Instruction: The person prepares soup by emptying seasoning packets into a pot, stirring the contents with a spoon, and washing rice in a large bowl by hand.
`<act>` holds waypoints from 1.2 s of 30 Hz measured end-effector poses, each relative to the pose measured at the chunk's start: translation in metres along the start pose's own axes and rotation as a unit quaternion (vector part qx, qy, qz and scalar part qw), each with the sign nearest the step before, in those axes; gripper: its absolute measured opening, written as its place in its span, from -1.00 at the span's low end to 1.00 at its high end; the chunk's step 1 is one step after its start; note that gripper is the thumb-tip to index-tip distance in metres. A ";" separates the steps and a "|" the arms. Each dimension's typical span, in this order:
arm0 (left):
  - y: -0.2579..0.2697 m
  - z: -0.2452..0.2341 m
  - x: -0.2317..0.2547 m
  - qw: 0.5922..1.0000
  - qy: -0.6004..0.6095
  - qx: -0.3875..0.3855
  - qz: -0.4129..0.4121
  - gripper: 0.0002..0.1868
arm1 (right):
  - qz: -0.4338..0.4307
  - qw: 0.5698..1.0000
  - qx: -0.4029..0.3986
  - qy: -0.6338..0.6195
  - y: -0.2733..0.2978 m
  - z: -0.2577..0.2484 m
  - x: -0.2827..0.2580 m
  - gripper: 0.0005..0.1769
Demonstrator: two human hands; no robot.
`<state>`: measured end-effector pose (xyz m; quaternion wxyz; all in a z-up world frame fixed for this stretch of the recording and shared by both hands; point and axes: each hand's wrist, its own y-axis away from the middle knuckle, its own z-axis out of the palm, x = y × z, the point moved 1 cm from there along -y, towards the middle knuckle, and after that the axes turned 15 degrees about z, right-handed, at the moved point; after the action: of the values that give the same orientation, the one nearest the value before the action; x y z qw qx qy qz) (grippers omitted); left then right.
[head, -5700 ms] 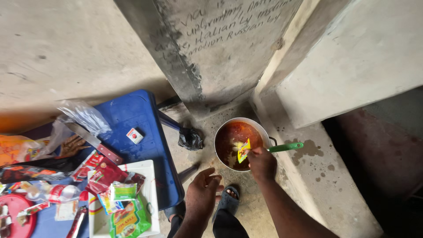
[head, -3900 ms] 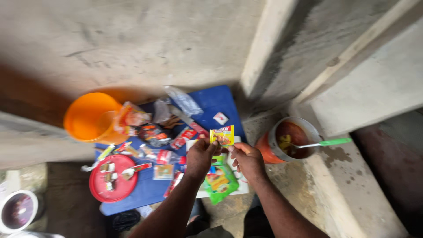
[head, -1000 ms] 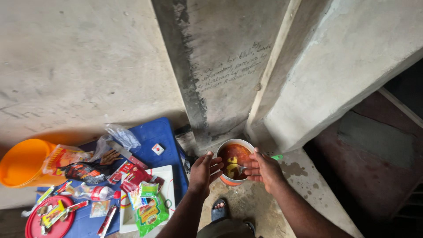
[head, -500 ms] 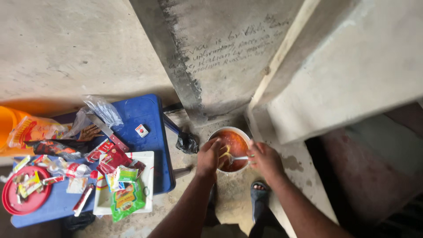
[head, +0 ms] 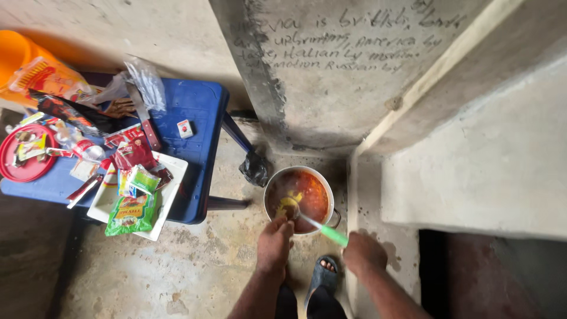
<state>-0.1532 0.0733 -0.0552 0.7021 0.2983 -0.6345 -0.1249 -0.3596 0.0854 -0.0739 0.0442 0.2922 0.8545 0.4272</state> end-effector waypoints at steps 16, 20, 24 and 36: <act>-0.020 -0.002 0.020 0.976 0.128 0.045 0.168 -0.64 | -0.409 0.850 0.090 -0.321 0.034 -0.032 -0.103 -0.64; -0.030 0.000 0.025 0.979 0.149 0.023 0.135 -0.62 | -0.435 0.858 0.173 -0.213 0.026 -0.054 -0.081 -0.62; -0.029 0.001 0.029 0.975 0.187 0.003 0.123 -0.70 | -0.403 0.879 0.229 -0.107 0.021 -0.063 -0.049 -0.58; -0.014 -0.022 0.002 0.977 0.192 0.061 0.066 -0.61 | -0.395 0.896 0.203 -0.020 0.083 0.024 -0.029 -0.33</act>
<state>-0.1292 0.0670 -0.0618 0.7977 0.3166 -0.5129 0.0200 -0.2895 0.1260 -0.0313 0.1660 -0.0579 0.9667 0.1859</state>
